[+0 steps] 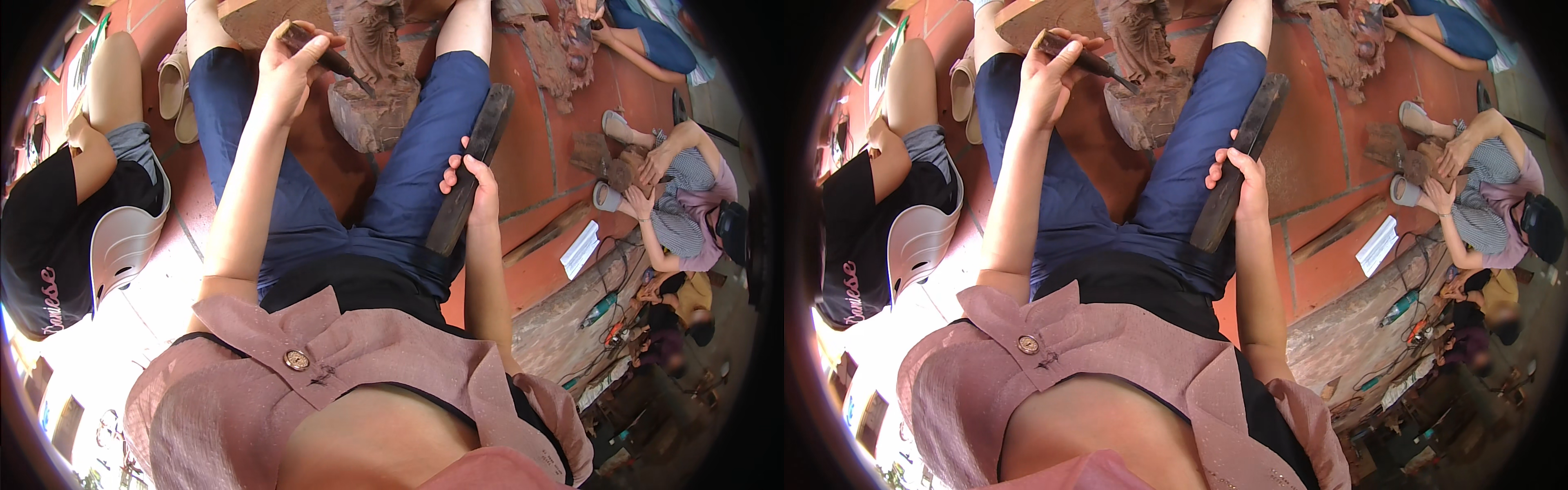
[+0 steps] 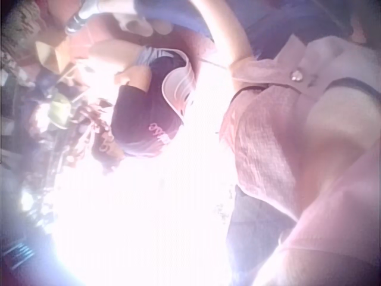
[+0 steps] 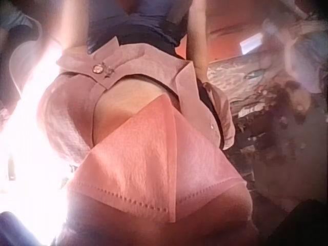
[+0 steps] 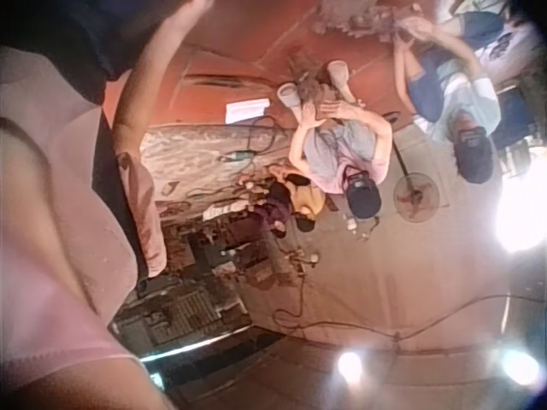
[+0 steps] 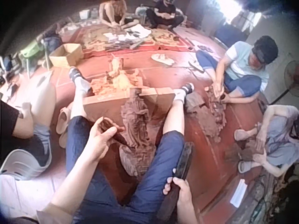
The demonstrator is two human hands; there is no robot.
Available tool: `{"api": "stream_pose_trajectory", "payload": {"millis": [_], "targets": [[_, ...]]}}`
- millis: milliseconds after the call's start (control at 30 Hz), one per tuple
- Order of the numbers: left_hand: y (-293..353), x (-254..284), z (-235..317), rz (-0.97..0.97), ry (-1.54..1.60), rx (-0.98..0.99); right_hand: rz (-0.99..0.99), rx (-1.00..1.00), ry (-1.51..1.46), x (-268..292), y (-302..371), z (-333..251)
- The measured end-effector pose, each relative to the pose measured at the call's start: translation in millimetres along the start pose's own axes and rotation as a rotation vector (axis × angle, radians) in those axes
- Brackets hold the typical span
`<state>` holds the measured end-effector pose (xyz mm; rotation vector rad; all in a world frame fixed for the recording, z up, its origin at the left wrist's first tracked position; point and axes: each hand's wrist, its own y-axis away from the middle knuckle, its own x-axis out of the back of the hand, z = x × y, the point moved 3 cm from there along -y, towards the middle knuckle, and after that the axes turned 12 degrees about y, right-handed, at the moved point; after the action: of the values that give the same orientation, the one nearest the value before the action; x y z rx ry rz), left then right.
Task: The person sits on the floor and carves a wooden object using a chisel and mallet. They repeatedly strike the chisel to shape the wood, occasionally adjusting the tool and the piece.
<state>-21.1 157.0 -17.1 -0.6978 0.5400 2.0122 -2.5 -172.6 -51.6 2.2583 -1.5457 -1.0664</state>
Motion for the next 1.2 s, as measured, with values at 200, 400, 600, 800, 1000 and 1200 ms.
{"api": "stream_pose_trajectory", "payload": {"millis": [200,400,600,800,1000,1200], "targets": [[19,-10,1,-0.168,-0.196,-0.096,-0.013,-0.004,-0.009,2,-2,1],[28,-13,3,-0.172,-0.207,-0.067,-0.011,-0.004,-0.001,4,-2,1],[29,0,-10,-0.174,-0.337,-0.007,-0.012,-0.013,-0.004,2,0,1],[26,11,6,-0.015,-0.522,-0.184,-0.009,-0.012,-0.004,2,0,0],[14,3,32,0.103,-0.307,-0.268,0.014,-0.02,0.016,0,1,0],[10,0,34,0.03,-0.014,-0.084,0.04,-0.022,0.045,-1,1,-1]]}}
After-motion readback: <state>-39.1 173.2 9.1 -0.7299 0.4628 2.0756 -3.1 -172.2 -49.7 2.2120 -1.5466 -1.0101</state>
